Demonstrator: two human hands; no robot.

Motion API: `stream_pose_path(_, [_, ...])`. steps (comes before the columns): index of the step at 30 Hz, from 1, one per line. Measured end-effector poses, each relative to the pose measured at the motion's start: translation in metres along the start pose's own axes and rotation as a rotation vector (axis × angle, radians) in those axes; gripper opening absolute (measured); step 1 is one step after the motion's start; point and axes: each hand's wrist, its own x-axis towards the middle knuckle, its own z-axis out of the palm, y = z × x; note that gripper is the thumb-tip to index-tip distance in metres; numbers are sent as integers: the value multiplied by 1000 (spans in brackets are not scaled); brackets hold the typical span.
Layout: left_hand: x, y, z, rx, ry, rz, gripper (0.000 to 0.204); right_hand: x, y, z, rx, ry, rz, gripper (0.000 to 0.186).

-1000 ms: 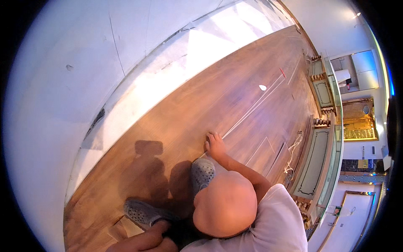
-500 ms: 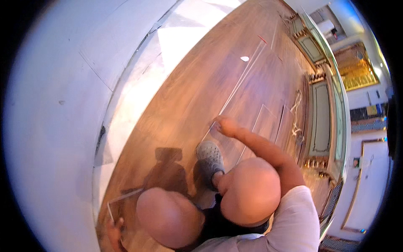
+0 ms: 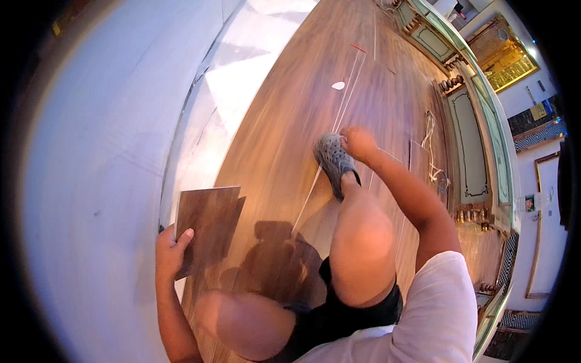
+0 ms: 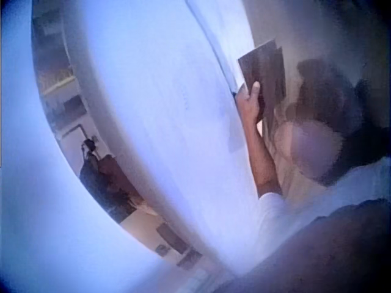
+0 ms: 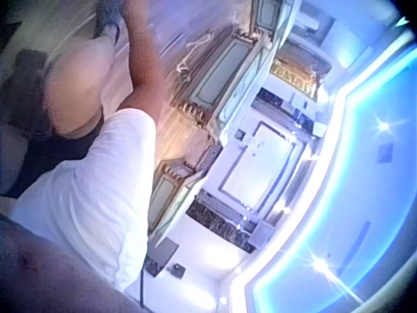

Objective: The person measures and fits flooring planks along a wall, marking them with a pencil and checking the alignment by hand.

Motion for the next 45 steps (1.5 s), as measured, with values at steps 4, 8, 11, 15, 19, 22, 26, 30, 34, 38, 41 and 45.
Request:
stream_pose_path(4, [76, 45, 18, -47, -18, -68, 37, 51, 68, 46, 6, -13, -26, 24])
stream_pose_path(8, [180, 85, 46, -180, -12, -138, 37, 121, 159, 80, 109, -14, 136, 27])
stream_pose_path(11, [259, 125, 91, -344, 38, -184, 42, 188, 241, 109, 78, 0, 287, 29])
stream_pose_path(15, [335, 127, 147, -667, 160, -213, 52, 286, 310, 123, 143, 66, 370, 31])
stream_pose_path(19, [370, 117, 211, -896, 280, -256, 56, 385, 383, 154, 78, 235, 311, 32])
stream_pose_path(22, [384, 109, 271, -1040, 367, -304, 52, 450, 435, 168, 23, 266, 308, 32])
stream_pose_path(26, [367, 62, 317, -1308, 487, -475, 55, 525, 452, 167, 32, 134, 389, 45])
stream_pose_path(30, [363, 23, 363, -1502, 523, -553, 56, 602, 573, 210, -38, 320, 350, 70])
stream_pose_path(34, [359, 64, 360, -1459, 483, -547, 46, 643, 583, 193, 373, 37, 259, 85])
stream_pose_path(38, [342, 11, 370, -1292, 491, -719, 38, 644, 606, 189, 689, -179, 21, 81])
stream_pose_path(41, [326, 12, 370, -1117, 440, -760, 38, 653, 564, 183, 647, -341, -25, 49])
stream_pose_path(45, [341, -16, 384, -4, 162, -202, 39, 670, 630, 197, 267, -43, -63, 55])
